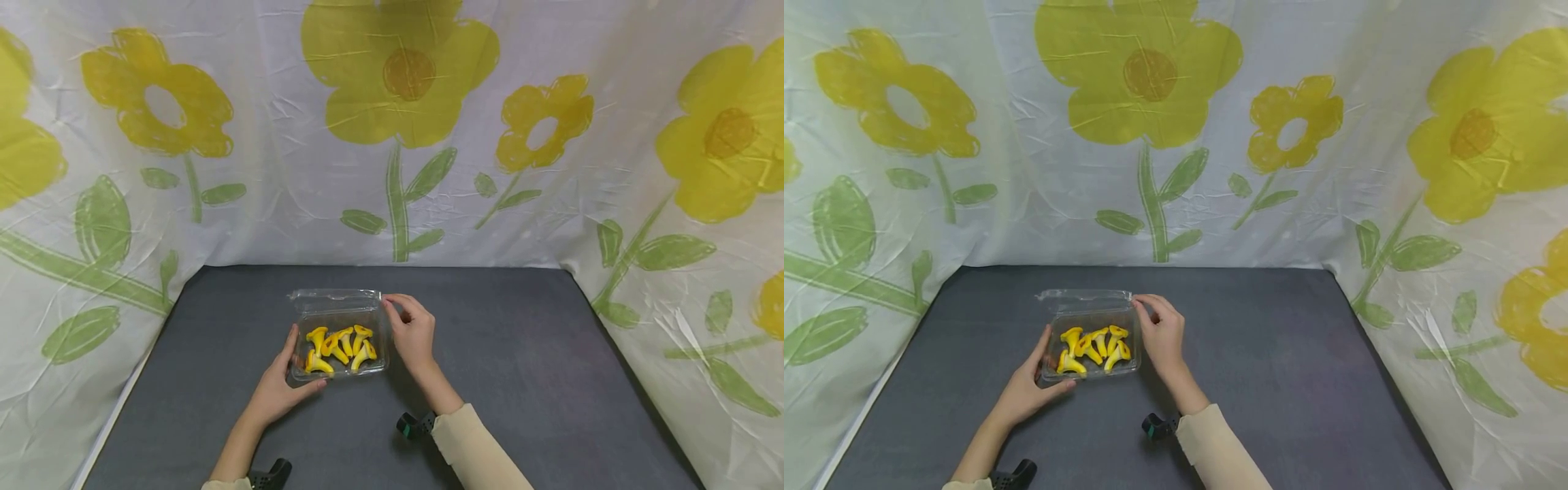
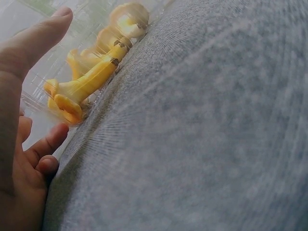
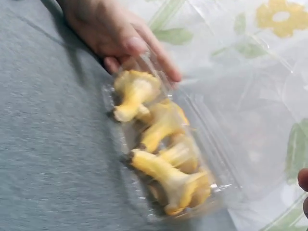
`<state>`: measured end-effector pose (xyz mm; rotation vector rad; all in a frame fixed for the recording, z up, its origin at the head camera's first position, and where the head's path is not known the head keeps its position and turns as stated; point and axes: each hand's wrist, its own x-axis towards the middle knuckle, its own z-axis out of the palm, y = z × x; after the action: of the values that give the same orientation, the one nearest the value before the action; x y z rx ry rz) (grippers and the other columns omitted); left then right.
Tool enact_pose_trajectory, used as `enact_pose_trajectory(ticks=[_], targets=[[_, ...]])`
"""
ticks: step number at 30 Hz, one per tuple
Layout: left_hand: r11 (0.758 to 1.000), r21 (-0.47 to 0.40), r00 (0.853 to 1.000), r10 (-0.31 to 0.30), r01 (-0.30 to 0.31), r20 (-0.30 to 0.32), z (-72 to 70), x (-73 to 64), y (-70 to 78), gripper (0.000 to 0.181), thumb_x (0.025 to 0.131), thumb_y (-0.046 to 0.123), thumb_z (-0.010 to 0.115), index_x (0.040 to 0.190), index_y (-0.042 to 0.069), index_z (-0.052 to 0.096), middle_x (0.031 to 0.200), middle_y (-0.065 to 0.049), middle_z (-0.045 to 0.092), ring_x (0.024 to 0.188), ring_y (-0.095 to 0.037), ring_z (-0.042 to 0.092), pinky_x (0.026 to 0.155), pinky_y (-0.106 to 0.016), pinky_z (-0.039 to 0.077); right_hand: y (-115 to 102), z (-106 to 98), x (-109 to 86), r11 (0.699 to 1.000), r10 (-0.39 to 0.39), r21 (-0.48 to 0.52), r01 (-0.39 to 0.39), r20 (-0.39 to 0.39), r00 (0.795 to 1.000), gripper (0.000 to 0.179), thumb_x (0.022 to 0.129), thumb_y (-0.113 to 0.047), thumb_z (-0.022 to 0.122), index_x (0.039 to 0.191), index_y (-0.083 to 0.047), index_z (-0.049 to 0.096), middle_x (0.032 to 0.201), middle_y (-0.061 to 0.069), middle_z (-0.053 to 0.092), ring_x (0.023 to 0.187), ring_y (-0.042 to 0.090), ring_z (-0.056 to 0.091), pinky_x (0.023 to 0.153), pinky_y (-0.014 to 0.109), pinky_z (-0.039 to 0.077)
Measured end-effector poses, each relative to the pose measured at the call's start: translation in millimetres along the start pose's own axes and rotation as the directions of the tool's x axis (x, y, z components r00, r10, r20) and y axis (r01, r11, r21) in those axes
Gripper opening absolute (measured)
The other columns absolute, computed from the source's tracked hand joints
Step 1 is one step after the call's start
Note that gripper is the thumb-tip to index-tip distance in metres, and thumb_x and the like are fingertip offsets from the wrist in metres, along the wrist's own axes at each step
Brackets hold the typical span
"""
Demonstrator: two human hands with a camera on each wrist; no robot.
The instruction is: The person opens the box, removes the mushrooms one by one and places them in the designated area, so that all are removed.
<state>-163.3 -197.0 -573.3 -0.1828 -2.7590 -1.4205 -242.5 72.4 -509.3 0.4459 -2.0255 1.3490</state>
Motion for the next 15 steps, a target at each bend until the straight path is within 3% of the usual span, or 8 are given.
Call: enact_pose_trajectory(ticks=[8,15], targets=[[1.000,-0.001,1.000,-0.002,0.002,0.000,-0.2,0.4,-1.3,0.128,0.083,0.040,0.092,0.173,0.016,0.004,0.104,-0.003,0.057,0.092,-0.020,0.049,0.082,-0.044,0.038,1,8,20.3,0.998,0.051,-0.023,-0.050,0.038,0.998,0.016,0.100,-0.021,0.078,0.103,-0.007,0.083,0.096,0.008,0.079,0.043,-0.003,0.039,0.043,0.021,0.036],[1.000,-0.021,1.000,-0.009,0.009,0.009,0.8,2.4,-2.0,0.129,0.083,0.042,0.092,0.173,0.017,0.003,0.110,-0.004,0.058,0.097,-0.021,0.051,0.092,-0.050,0.041,5,13,33.9,0.988,0.155,-0.042,-0.152,0.083,0.984,0.021,0.103,-0.024,0.073,0.108,-0.006,0.083,0.094,0.011,0.080,0.040,0.001,0.044,0.043,0.022,0.037]])
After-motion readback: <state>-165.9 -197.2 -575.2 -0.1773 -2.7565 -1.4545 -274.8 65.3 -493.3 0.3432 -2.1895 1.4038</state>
